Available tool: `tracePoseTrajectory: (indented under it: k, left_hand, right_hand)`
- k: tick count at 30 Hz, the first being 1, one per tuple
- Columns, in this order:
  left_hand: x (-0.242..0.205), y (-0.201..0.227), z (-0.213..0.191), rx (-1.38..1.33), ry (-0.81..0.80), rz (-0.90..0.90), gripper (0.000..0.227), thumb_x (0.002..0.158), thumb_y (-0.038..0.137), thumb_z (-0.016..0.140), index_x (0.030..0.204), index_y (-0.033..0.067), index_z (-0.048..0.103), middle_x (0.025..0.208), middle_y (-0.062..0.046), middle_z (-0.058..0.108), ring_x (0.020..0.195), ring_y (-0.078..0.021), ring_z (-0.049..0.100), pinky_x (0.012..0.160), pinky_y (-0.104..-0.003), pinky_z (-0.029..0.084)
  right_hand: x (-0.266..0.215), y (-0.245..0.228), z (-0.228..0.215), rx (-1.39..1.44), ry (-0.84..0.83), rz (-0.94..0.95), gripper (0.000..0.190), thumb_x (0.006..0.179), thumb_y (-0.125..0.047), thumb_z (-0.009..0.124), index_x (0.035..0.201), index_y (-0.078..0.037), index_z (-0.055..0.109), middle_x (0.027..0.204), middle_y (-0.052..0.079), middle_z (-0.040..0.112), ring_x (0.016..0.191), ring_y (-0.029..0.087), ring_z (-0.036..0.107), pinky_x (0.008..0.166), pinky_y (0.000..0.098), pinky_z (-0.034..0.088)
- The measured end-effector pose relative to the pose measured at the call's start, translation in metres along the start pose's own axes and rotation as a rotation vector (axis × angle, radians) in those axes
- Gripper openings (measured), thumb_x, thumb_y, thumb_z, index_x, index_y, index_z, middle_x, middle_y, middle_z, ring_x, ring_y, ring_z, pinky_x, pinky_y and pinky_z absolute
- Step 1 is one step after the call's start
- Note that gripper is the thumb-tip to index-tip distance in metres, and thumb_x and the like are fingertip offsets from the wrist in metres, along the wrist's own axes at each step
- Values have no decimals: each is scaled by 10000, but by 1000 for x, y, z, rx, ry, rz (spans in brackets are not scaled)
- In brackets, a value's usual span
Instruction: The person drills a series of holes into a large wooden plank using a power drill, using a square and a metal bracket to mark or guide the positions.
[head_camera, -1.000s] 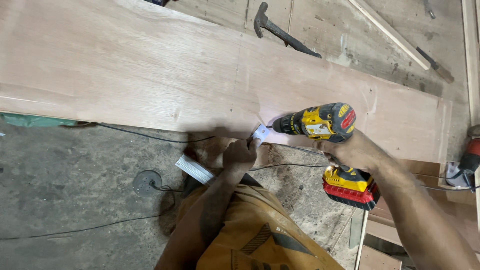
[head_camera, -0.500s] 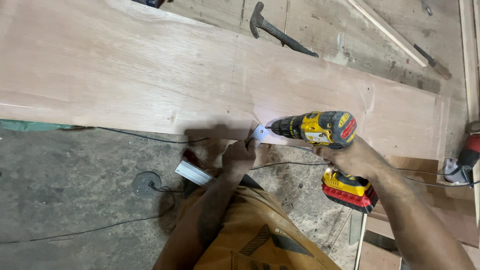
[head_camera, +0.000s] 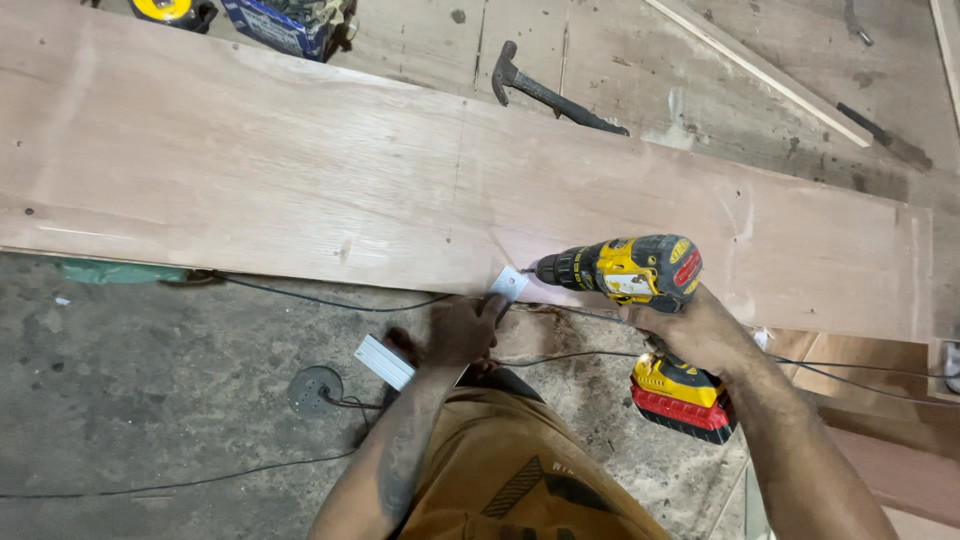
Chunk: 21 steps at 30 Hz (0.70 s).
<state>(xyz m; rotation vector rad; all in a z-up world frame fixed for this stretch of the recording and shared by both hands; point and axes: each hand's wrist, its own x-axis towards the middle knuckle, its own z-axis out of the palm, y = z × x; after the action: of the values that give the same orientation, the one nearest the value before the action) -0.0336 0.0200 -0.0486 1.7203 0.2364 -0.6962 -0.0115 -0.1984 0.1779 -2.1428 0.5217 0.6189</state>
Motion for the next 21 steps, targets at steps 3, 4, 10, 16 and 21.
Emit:
tracePoseTrajectory:
  k: [3,4,10,16,21]
  left_hand:
    - [-26,19,0,-137,61,-27,615,1038,421,562,504,121,619,417,-63,582,349,-155,586,434,-293,507]
    - [-20,7,2,-129,68,-24,615,1038,421,562,504,121,619,417,-63,582,349,-155,586,434,-293,507]
    - [-24,10,-12,-269,258,-121,497,1043,432,534,892,-16,688,567,-156,668,420,-237,650,391,-331,566]
    - [-22,13,-21,239,442,-140,614,979,648,522,939,82,756,909,-206,742,1000,-421,717,872,-534,558]
    - [-32,36,-9,193,510,-242,606,991,653,470,1045,115,743,923,-174,763,1060,-395,714,917,-535,541]
  right_hand:
    - [-11,6,-17,-18,35,30,172,866,-73,767,855,84,699,620,206,640,545,286,655,537,411,583]
    - [-11,7,-23,-10,32,22,172,866,-73,767,855,84,699,620,206,640,545,286,655,537,411,583]
    - [40,96,-44,-524,221,-29,378,769,-254,862,1037,-8,760,972,247,762,1061,456,707,901,545,560]
    - [134,176,-54,-1114,502,-482,782,737,-393,645,1490,-227,515,1038,77,651,963,321,723,918,469,548]
    - [167,206,-69,-1207,565,-730,909,680,-339,802,1506,-137,479,1059,115,614,1053,334,664,1056,442,472]
